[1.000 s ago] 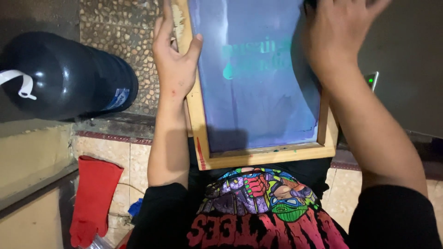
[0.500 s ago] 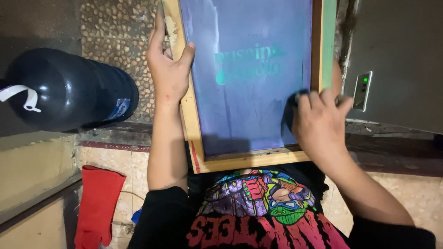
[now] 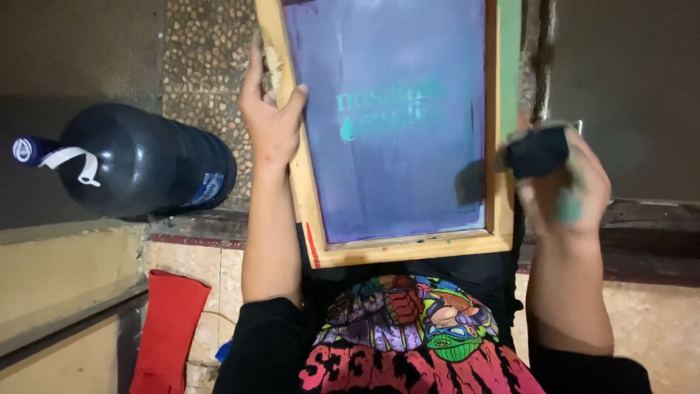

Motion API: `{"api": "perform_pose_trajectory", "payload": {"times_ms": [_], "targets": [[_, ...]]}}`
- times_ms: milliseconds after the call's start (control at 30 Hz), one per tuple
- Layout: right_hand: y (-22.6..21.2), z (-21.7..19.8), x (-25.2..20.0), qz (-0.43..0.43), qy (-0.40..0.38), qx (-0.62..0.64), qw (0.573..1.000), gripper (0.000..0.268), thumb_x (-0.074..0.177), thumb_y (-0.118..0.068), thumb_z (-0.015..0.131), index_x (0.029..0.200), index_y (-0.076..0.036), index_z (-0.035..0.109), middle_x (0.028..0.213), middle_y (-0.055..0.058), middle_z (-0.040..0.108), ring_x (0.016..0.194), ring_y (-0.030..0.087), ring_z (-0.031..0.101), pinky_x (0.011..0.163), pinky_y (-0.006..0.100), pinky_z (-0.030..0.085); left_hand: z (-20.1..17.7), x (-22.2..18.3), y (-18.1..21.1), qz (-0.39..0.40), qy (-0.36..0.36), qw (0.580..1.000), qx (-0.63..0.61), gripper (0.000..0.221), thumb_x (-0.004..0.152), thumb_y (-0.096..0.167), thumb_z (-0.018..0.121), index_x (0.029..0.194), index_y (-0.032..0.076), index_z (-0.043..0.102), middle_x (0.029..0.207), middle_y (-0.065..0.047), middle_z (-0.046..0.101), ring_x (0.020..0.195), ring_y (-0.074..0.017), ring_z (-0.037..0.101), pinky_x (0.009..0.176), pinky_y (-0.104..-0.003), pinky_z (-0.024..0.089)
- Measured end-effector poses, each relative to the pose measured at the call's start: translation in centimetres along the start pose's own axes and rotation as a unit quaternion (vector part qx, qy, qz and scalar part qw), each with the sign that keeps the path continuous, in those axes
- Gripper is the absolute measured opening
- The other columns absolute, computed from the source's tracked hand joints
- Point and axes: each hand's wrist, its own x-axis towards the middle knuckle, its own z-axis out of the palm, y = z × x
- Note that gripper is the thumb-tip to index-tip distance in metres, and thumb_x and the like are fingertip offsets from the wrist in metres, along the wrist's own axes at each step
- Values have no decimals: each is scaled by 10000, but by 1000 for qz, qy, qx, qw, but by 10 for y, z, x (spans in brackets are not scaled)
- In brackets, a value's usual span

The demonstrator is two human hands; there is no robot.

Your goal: A person is scrubbing a screen printing frame with a sponge to clean off ink or emulsion residue.

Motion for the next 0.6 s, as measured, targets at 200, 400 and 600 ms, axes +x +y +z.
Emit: {"api": "perform_pose_trajectory", "payload": {"times_ms": [200, 400, 600], "targets": [[-16, 39, 18, 134, -28, 229, 964, 438, 997, -278, 717, 1217, 83, 599, 1256, 341, 647, 992, 414, 718, 926, 429, 639, 3, -7, 22, 22, 11, 998, 50, 768, 962, -135, 682, 1607, 54, 313, 1671, -153, 359, 1571, -299, 378, 1333, -409, 346], [-20, 65, 14, 181, 48, 91, 978, 599, 858, -140, 676, 1393, 60, 496, 1388, 261, 597, 1136, 392, 663, 1079, 470, 542, 1, -10, 28, 3, 24, 996, 84, 752, 956, -69, 681, 1600, 44, 309, 1665, -168, 346, 1579, -302, 323, 1326, -434, 329], [-7, 57, 12, 122, 12, -42, 992, 393, 930, -106, 642, 1281, 53, 563, 1396, 248, 612, 1187, 414, 680, 1069, 483, 611, 3, -10, 35, 5, 32, 994, 101, 753, 951, -68, 681, 1600, 48, 317, 1674, -175, 327, 1595, -295, 271, 1336, -423, 273]]}}
